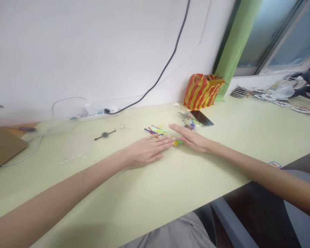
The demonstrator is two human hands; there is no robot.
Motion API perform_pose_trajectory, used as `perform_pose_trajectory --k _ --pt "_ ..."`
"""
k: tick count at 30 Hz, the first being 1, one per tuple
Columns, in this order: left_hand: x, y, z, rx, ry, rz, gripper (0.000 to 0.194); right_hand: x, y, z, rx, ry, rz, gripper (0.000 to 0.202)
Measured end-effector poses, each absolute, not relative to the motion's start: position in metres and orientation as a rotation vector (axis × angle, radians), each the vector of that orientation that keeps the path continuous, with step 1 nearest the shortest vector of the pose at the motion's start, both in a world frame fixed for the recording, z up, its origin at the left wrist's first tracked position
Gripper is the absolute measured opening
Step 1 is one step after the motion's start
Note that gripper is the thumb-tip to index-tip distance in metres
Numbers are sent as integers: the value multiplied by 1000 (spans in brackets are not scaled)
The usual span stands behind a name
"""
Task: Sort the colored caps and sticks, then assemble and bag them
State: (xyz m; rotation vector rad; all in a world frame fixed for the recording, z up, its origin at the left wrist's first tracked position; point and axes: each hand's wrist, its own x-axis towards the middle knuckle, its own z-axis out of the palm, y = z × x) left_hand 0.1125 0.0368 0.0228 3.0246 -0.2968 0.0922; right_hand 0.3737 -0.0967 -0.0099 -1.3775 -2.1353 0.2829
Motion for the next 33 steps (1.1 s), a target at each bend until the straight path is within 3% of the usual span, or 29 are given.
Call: perform_pose_trajectory --k 7,13,33 --pt "163 38 22 2935 -463 36 63 371 -93 -16 -1282 -1779 494 63" --pt "191 32 15 2865 -563 16 64 374 -93 -16 -1303 -1540 454 63" --pt "194 31 -4 2770 -466 -37 65 382 -88 -24 -1314 -1466 429 63"
